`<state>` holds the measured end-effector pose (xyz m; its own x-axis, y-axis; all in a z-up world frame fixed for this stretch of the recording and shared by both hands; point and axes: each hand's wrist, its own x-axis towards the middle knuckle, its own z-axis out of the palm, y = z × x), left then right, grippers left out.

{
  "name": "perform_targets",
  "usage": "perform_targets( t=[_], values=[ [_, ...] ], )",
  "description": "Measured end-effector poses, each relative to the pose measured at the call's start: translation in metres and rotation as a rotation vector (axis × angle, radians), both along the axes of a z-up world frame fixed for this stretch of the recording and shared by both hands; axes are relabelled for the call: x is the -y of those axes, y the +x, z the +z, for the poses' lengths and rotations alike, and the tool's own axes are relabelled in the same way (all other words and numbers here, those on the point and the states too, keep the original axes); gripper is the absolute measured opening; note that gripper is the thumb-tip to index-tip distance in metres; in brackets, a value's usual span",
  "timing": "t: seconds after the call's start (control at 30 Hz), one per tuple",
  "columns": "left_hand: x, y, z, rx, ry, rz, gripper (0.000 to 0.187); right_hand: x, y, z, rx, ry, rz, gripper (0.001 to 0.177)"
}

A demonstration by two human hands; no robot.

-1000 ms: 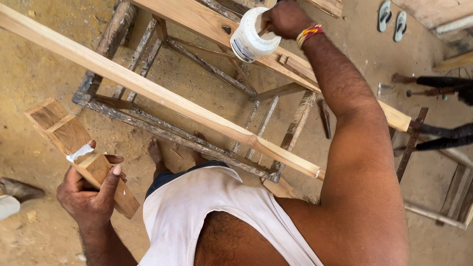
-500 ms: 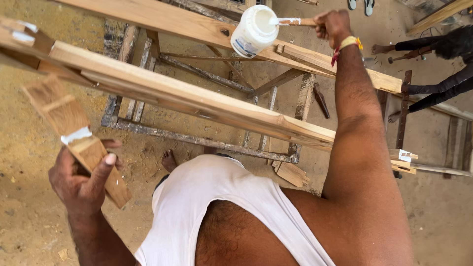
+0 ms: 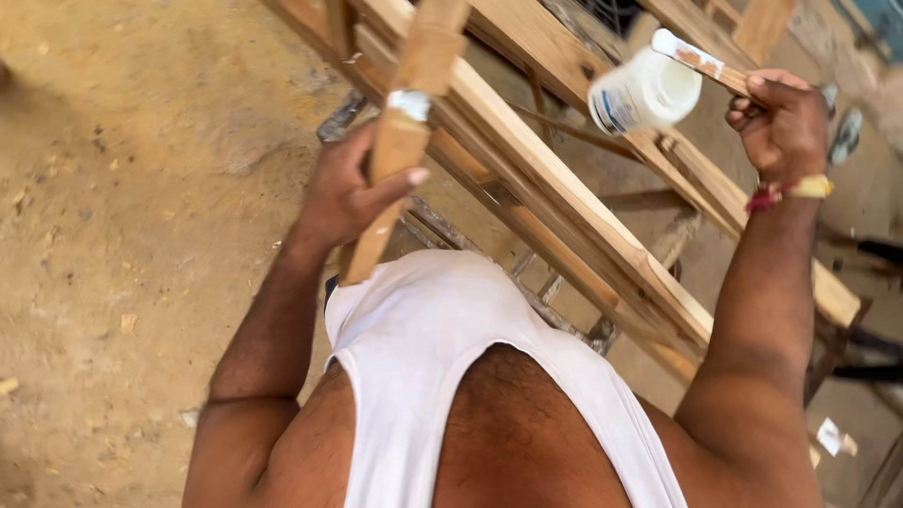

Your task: The person applies white glue to the ends of small wooden pieces using a brush. They dip the brush into a container of glue and spread it onto the wood, then place the glued pieces onto a larger wooden frame structure.

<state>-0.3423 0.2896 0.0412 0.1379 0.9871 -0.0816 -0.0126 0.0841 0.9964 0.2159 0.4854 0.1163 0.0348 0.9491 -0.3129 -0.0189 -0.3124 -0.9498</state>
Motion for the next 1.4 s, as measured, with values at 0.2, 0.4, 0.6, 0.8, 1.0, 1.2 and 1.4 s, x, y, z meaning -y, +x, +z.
perform_targets(
  t=[0.2, 0.4, 0.6, 0.8, 1.0, 1.2, 1.4],
  values=[
    [-0.004, 0.022, 0.009, 0.114, 0.011, -0.085, 0.062, 0.050, -0.132, 0.034, -0.094, 0.274, 0.307, 0.010],
    [0.007, 0.027, 0.020, 0.273, -0.012, -0.100, 0.062, 0.084, -0.218, 0.012, -0.119, 0.373, 0.421, 0.009],
    [0.017, 0.024, 0.026, 0.267, -0.061, -0.033, 0.060, 0.097, -0.228, -0.015, -0.008, 0.539, 0.382, 0.015],
    [0.023, 0.022, 0.028, 0.244, -0.061, -0.007, 0.055, 0.118, -0.227, -0.026, 0.412, 0.777, 0.365, 0.014],
    [0.021, 0.016, 0.021, 0.061, 0.105, -0.092, 0.048, 0.139, -0.245, 0.005, 0.578, 0.831, 0.617, 0.015],
    [0.028, 0.016, 0.022, 0.090, 0.157, -0.095, 0.045, 0.134, -0.251, 0.000, 0.521, 0.931, 0.701, 0.028],
    [0.029, 0.016, 0.019, -0.073, 0.259, -0.086, 0.047, 0.138, -0.251, -0.016, 0.491, 1.016, 0.742, 0.019]
  ],
)
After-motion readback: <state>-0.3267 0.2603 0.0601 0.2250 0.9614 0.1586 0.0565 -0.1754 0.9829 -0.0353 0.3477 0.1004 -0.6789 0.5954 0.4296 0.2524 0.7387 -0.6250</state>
